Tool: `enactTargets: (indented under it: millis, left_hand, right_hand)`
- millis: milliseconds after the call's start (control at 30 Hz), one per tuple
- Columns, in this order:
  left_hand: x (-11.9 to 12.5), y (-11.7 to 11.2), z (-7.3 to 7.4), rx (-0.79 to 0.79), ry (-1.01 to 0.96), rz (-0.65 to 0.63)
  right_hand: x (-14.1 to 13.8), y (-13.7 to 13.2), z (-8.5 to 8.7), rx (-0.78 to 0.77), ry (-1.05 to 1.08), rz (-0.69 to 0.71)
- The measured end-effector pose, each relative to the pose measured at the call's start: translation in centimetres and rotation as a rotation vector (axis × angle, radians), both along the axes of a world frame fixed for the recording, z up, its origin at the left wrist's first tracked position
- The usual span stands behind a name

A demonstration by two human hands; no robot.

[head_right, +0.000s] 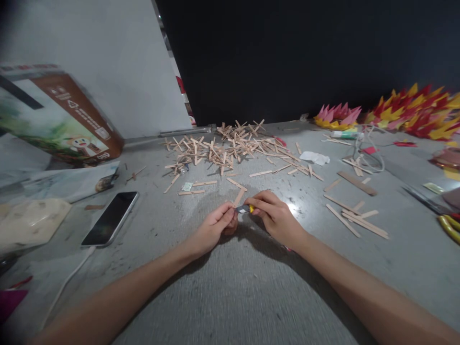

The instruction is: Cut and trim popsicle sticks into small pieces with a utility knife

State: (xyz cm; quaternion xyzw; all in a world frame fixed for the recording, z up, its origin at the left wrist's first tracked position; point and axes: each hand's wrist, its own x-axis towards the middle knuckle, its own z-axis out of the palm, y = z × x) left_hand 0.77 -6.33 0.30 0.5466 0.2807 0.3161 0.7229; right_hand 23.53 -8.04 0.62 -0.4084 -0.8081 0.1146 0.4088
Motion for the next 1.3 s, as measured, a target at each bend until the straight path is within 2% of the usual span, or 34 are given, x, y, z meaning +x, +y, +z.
enactTargets:
  millis: [333,533,667,867,1133,1233,1300]
  left_hand:
    - [-0.2,0.2,-0.4,0.029,0.007,-0.069]
    - [-0.5,0.1,0.2,0.103,0.116,-0.118]
    - [-0.3,-0.1,0.7,0.097,0.218,-0.087]
    - [-0.2,0.0,0.6,0.14,0.29,-0.042]
    - [-0.4,0.0,1.2,0.189,0.341,-0.091]
    - [-0.3,0.2,1.0,0.161,0.377,-0.147]
    - [-0.2,0.4,0.6,0.138,0.372,-0.14]
  right_hand:
    - [-0.1,0.0,0.0,0.014,0.001,0.012]
    - [0.0,0.0,-0.3,-0.006,-0.013,0.011]
    - [0.0,0.2,-0.4,-0.004,-0.024,0.029]
    - [-0.1,0.3,-0.3,0.031,-0.039,0.047]
    - [-0.2,0.2,-0.3,0.057,-0.042,0.058]
    - [-0.2,0.2,-0.3,0.059,-0.048,0.061]
    - [-0.1,0.2,-0.3,0.051,-0.051,0.068]
